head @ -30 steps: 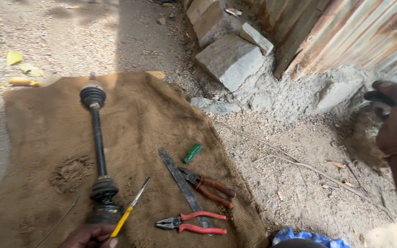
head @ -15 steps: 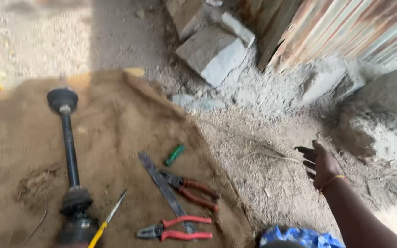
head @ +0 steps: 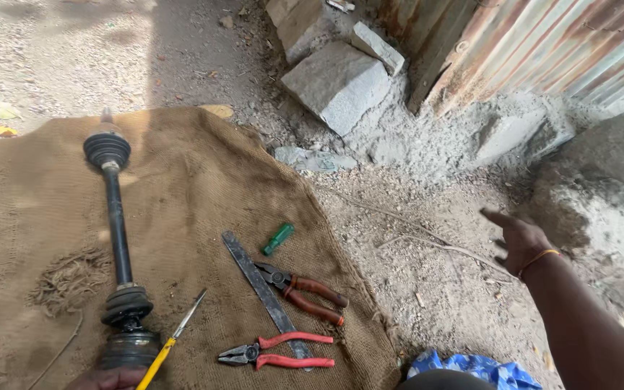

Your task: The person is repairing a car drive shaft by cleaning grease from the joint with a rag and a metal file. They use a screwdriver to pry at the rubber boot and a file to scrape the metal surface, working on the component placed on a burlap sack.

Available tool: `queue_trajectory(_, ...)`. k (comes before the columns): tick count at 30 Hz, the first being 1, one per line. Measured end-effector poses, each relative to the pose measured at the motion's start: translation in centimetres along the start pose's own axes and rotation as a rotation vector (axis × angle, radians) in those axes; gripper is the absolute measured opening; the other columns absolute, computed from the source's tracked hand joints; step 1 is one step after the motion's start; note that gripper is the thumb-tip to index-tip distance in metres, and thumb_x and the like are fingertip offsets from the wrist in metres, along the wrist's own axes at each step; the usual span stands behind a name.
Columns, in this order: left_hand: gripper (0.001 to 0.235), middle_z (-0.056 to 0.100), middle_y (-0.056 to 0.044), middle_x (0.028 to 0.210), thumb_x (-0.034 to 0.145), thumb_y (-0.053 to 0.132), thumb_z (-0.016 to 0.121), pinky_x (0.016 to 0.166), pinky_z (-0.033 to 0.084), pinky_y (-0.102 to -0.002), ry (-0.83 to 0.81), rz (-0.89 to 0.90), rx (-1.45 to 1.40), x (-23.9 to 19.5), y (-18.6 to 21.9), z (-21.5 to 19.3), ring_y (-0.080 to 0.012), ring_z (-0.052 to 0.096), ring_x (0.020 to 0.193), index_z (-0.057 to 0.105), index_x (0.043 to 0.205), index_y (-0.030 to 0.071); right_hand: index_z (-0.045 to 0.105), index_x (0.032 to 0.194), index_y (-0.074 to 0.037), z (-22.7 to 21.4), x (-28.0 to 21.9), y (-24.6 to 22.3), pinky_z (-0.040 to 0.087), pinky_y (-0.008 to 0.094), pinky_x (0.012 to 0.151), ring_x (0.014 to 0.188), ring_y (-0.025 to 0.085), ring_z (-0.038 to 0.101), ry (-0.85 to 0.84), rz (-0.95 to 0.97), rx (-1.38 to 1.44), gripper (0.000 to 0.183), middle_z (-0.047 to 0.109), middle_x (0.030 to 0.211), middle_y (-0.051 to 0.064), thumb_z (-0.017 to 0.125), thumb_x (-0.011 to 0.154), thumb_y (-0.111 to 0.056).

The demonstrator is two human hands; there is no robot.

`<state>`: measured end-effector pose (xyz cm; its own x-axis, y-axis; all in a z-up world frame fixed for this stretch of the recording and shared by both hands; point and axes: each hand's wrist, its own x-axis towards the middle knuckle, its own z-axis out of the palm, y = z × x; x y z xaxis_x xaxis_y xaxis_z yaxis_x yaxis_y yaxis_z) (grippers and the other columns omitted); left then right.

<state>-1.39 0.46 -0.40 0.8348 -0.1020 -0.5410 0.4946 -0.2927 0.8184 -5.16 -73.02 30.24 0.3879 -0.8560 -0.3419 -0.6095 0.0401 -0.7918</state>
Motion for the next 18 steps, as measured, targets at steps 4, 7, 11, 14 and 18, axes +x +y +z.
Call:
queue_trajectory(4,0.036,0.077,-0.017,0.089,0.077,-0.003,0.082,0.077,0.062,-0.036,-0.006,-0.009,0.014,0.8,-0.2,-0.1,-0.0222,0.078,0.079,0.073,0.112,-0.004,0.030,0.163,-0.021,0.3,-0.8,0.3,0.031,0.061,0.113,0.144,0.038,0.039,-0.007,0.239,0.094,0.095,0.036,0.162,0.019,0.053,0.089,-0.076)
queue_trajectory(7,0.036,0.077,-0.017,0.090,0.077,-0.004,0.082,0.078,0.062,-0.036,0.001,-0.022,0.014,0.2,-1.2,-0.6,-0.0229,0.078,0.080,0.073,0.112,-0.004,0.033,0.163,-0.022,0.7,-0.9,3.2,0.030,0.060,0.115,0.144,0.039,0.041,-0.070,0.256,0.140,0.095,0.041,0.161,0.019,0.044,0.088,-0.079)
queue_trajectory(11,0.037,0.077,-0.018,0.091,0.077,-0.004,0.082,0.080,0.063,-0.037,0.004,-0.005,0.008,0.9,-1.0,-0.6,-0.0237,0.078,0.082,0.073,0.113,-0.005,0.036,0.161,-0.020,-0.2,-1.4,7.1,0.030,0.059,0.114,0.142,0.039,0.043,-0.107,0.199,0.108,0.090,0.045,0.158,0.019,0.044,0.091,-0.075)
queue_trajectory(14,0.038,0.077,-0.018,0.092,0.077,-0.004,0.082,0.082,0.063,-0.037,0.022,0.015,-0.008,0.0,-1.1,-0.8,-0.0244,0.079,0.083,0.073,0.113,-0.005,0.042,0.159,-0.027,-1.6,-1.5,8.7,0.028,0.057,0.114,0.141,0.033,0.045,-0.175,0.212,0.076,0.082,0.050,0.156,0.015,0.038,0.092,-0.074)
queue_trajectory(18,0.038,0.077,-0.019,0.093,0.077,-0.004,0.083,0.084,0.063,-0.038,0.063,0.148,-0.095,-1.9,0.6,-0.6,-0.0252,0.079,0.085,0.073,0.114,-0.006,0.047,0.155,-0.027,-3.9,-2.0,9.3,0.031,0.053,0.111,0.137,0.030,0.050,-0.265,0.179,0.072,0.077,0.054,0.153,0.011,0.035,0.094,-0.073)
